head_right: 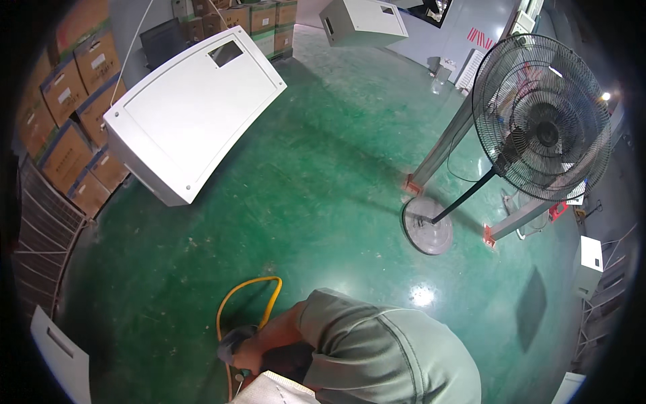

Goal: Using a blowtorch to cure or heat-treat the finish on metal enclosures.

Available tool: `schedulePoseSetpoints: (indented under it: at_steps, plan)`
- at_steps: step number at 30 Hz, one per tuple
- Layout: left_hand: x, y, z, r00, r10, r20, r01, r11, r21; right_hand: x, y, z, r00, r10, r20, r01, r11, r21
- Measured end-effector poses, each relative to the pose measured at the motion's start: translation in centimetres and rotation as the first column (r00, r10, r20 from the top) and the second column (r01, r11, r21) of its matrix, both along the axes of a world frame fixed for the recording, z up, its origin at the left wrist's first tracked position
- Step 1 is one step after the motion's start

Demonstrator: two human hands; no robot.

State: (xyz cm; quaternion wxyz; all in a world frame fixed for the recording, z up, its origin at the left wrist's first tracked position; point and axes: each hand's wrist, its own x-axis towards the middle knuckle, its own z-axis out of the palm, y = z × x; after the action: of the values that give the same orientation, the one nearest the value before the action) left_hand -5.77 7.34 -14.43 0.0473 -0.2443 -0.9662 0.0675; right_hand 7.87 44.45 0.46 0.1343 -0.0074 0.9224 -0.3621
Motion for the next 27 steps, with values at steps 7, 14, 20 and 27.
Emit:
schedulePoseSetpoints:
  at_steps: [7, 14, 20, 27]
  plan:
    - [-2.4, -2.6, -5.3, 0.998, 0.02, 0.053, -0.02, 1.0, -0.008, -1.8, 0.5, -0.5, 0.987, 0.103, 0.121, -0.094, 0.993, -0.078]
    - [-2.8, -3.9, -6.2, 0.994, 0.052, 0.093, -0.051, 0.999, -0.014, -2.2, 0.7, -0.4, 0.99, 0.009, 0.143, 0.013, 0.988, -0.152]
    - [-2.5, -1.6, -3.3, 0.989, 0.087, 0.119, -0.087, 0.996, -0.005, -2.9, 1.2, -2.7, 0.994, 0.107, 0.018, -0.102, 0.976, -0.19]
    - [-2.6, -0.4, -2.0, 0.983, 0.11, 0.148, -0.109, 0.994, -0.011, -3.4, 1.4, -2.0, 0.986, 0.126, 0.111, -0.105, 0.979, -0.177]
